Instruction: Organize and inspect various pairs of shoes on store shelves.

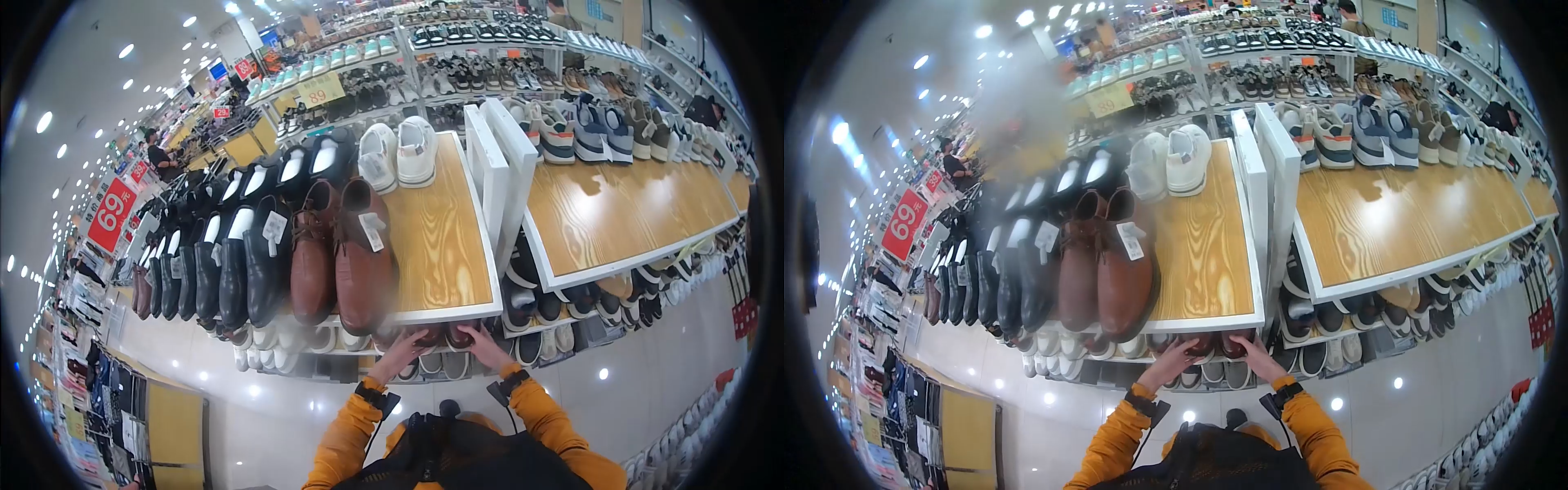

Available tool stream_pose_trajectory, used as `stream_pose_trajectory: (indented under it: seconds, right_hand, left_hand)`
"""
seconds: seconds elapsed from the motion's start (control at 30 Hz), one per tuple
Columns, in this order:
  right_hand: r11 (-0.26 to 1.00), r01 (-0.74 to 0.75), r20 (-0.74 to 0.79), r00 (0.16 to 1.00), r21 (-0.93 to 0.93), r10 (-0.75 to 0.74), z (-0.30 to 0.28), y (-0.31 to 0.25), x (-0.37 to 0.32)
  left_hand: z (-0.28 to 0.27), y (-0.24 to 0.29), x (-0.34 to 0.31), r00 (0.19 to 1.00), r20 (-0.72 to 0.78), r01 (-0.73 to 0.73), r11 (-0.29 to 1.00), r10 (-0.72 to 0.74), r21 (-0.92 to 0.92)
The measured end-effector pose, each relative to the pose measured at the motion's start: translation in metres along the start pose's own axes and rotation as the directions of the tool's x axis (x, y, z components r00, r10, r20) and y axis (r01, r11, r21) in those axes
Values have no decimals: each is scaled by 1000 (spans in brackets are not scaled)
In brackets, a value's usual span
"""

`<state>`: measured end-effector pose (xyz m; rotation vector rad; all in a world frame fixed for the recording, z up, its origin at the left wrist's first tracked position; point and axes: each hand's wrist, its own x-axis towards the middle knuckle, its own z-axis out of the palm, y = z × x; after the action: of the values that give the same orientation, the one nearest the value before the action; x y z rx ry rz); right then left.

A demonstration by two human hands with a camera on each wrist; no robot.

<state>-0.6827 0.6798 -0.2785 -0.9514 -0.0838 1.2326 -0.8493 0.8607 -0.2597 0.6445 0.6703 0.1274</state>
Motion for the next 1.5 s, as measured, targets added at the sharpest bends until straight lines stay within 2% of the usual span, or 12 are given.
stream_pose_trajectory:
  seconds: [0.07,0.1,0.13,0.2,0.23,0.27,0.33,0.43,0.57,1.17,1.37,1.5]
  right_hand:
    - [852,233,45,970,-468,-241,-3,-2,4]
    - [444,211,123,968,-871,-220,-4,-15,-1]
    - [440,208,121,969,-874,-216,-12,-12,11]
    - [935,245,166,964,-257,-207,-46,12,63]
    - [753,423,275,905,-504,-324,-64,23,79]
    - [754,419,278,907,-506,-317,-50,14,68]
    - [998,56,23,998,-17,-56,-18,-4,46]
    - [960,190,-70,976,-206,-208,-15,7,43]
    - [945,248,-77,960,-212,-269,-3,2,26]
    - [926,-114,-106,991,-361,80,32,60,-107]
    - [940,38,-82,994,-340,-70,98,94,-124]
    - [846,214,-89,952,-488,-292,146,119,-126]
  left_hand:
    - [-21,-1,19,941,309,-253,898,141,360]
    - [-31,1,25,960,270,-98,992,72,83]
    - [-27,5,25,960,270,-97,992,73,77]
    - [-16,14,21,968,242,-113,971,60,209]
    - [-17,12,24,969,240,-119,962,58,247]
    - [-10,10,20,970,235,-119,963,61,242]
    - [5,8,8,978,166,-162,962,127,219]
    - [23,13,-7,995,76,-84,977,70,196]
    - [28,14,-16,987,103,-138,971,119,198]
    - [-58,-1,-175,986,-13,-160,960,168,230]
    - [-63,29,-216,968,84,-250,910,236,332]
    - [-79,42,-245,896,186,-435,718,402,543]
